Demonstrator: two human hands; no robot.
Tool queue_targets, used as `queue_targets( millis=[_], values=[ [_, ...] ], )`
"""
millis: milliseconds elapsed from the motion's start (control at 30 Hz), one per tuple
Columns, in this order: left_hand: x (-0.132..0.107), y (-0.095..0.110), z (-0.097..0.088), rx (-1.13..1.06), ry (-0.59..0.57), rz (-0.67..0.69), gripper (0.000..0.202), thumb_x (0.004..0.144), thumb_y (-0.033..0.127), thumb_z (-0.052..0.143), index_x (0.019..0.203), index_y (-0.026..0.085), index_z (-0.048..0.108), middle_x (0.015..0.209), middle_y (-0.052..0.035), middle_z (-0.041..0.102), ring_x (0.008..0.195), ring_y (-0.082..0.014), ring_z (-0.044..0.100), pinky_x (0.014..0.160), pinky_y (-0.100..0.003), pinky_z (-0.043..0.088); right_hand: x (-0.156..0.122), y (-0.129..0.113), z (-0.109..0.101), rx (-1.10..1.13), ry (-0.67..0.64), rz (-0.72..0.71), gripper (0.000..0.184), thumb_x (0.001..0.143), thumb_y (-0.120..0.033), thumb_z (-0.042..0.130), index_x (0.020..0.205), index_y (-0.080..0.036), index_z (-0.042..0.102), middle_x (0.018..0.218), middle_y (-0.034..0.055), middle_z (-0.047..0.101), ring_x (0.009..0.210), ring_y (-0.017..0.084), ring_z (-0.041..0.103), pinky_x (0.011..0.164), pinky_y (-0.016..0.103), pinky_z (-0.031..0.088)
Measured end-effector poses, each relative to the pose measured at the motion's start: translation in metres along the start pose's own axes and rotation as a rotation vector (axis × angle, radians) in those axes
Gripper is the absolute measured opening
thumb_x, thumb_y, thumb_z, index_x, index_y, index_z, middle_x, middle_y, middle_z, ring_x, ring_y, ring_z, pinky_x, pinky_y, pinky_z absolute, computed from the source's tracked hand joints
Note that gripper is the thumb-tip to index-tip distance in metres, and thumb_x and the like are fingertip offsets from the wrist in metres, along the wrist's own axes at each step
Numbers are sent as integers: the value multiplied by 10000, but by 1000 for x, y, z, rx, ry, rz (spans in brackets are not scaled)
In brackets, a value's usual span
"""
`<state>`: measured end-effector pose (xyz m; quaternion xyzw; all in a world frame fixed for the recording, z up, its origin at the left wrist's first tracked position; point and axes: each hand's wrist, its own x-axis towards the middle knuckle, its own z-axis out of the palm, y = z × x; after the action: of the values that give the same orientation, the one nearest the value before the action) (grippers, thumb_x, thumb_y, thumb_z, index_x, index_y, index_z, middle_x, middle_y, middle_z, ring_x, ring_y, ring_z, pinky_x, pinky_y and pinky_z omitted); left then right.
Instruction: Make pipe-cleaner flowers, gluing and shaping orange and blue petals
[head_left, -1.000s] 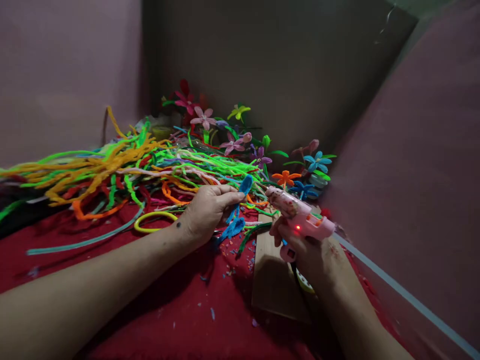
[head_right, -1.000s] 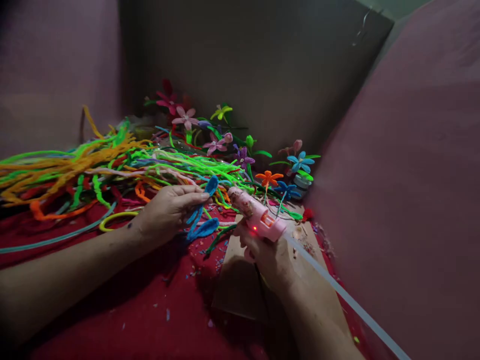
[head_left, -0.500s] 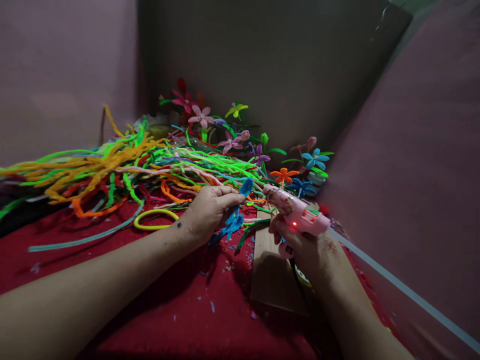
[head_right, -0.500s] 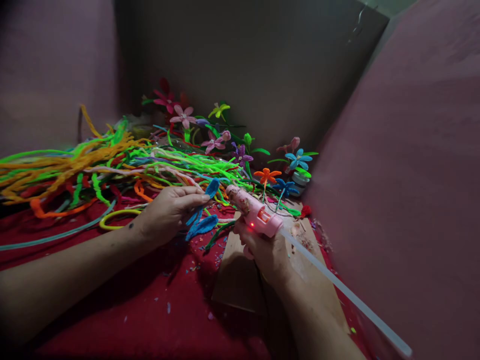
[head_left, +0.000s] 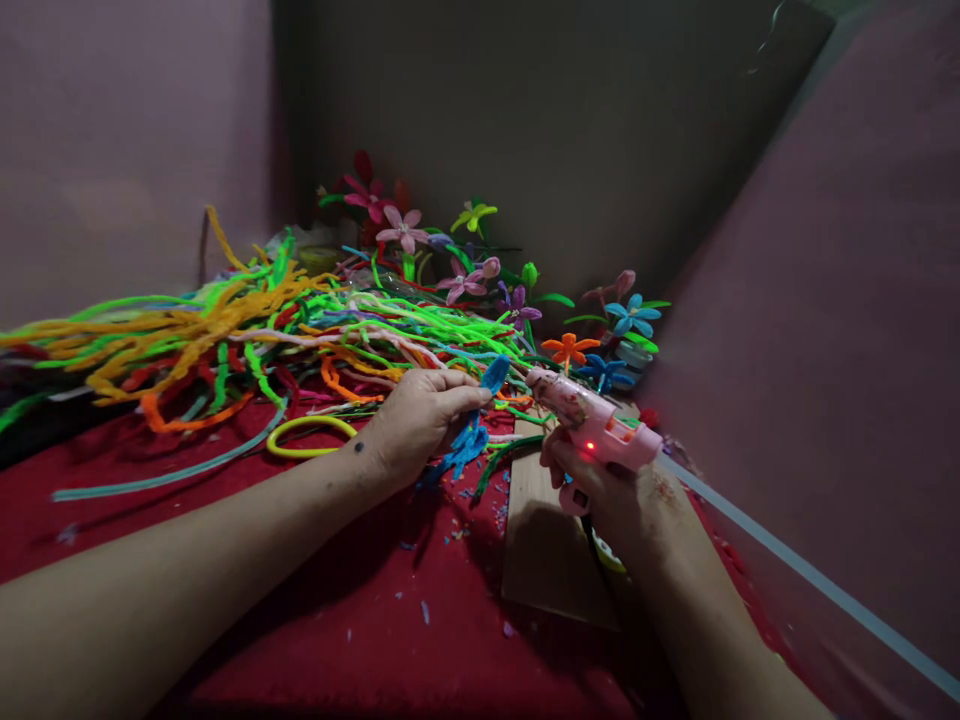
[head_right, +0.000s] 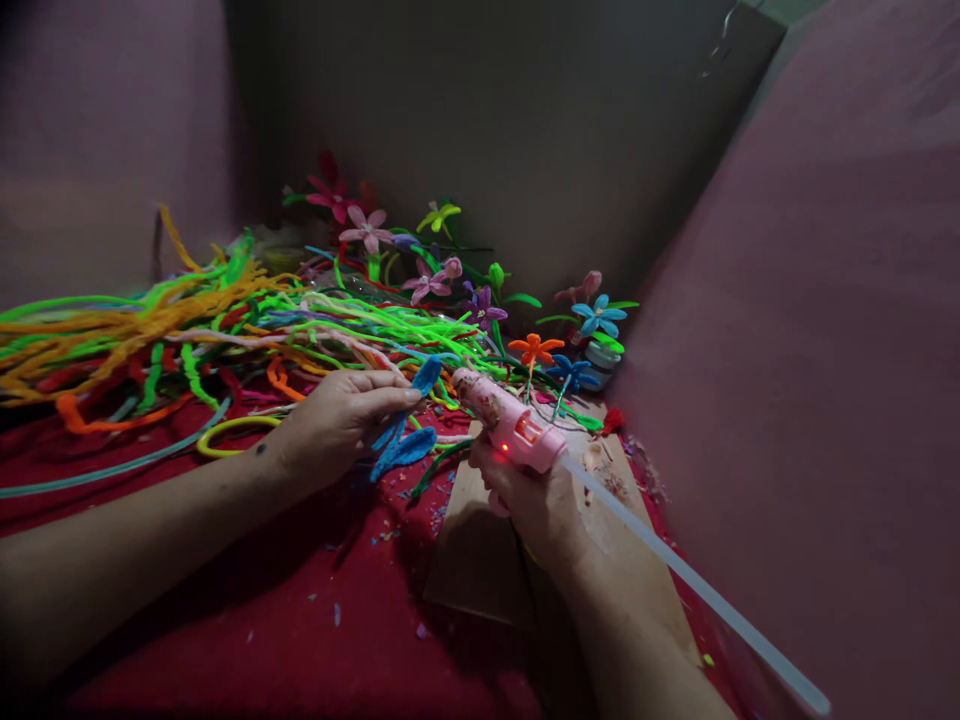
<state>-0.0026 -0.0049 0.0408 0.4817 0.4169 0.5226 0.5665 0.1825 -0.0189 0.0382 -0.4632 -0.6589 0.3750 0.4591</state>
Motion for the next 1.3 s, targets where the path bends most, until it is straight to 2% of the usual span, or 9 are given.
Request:
queue_targets(
  millis=[167,367,633,867,1067,1300],
  values=[
    [0,0,0,11,15,2,255,754,194,582,546,157,440,386,90,288,330,-23,216,335,-169,146,-2,-9,1,-18,-21,43,528,694,-212,547,1221,-253,554,573,-44,492,421,67,347,342,183,260],
    [1,0,-2,22,5,8,250,763,197,575,552,156,445,394,86,300,338,-23,217,341,-173,144,-2,-3,4,55,6,87,569,693,-253,565,1260,-232,521,559,-48,471,404,57,305,326,173,221],
    [0,0,-1,21,12,8,243,752,218,584,558,160,450,400,87,294,338,-25,215,346,-181,138,-5,-12,2,15,-38,82,557,727,-223,550,1279,-270,500,569,-49,453,412,58,303,342,180,234],
    [0,1,-1,34,6,13,251,745,214,586,546,161,443,393,86,299,339,-28,222,348,-181,144,-7,-13,3,30,7,104,497,715,-242,559,1212,-235,564,551,-35,457,410,60,293,333,177,213],
    [2,0,-1,11,-3,-9,235,737,222,593,564,161,447,415,87,301,348,-27,224,354,-179,144,-6,-14,3,30,-20,106,545,724,-243,557,1267,-267,513,559,-47,441,421,62,302,341,175,245],
    [1,0,-2,33,11,17,242,735,235,595,557,158,451,422,86,293,354,-30,223,360,-188,139,-6,-13,1,44,-64,72,534,731,-235,554,1263,-264,517,551,-40,432,426,71,306,333,183,244]
  ],
)
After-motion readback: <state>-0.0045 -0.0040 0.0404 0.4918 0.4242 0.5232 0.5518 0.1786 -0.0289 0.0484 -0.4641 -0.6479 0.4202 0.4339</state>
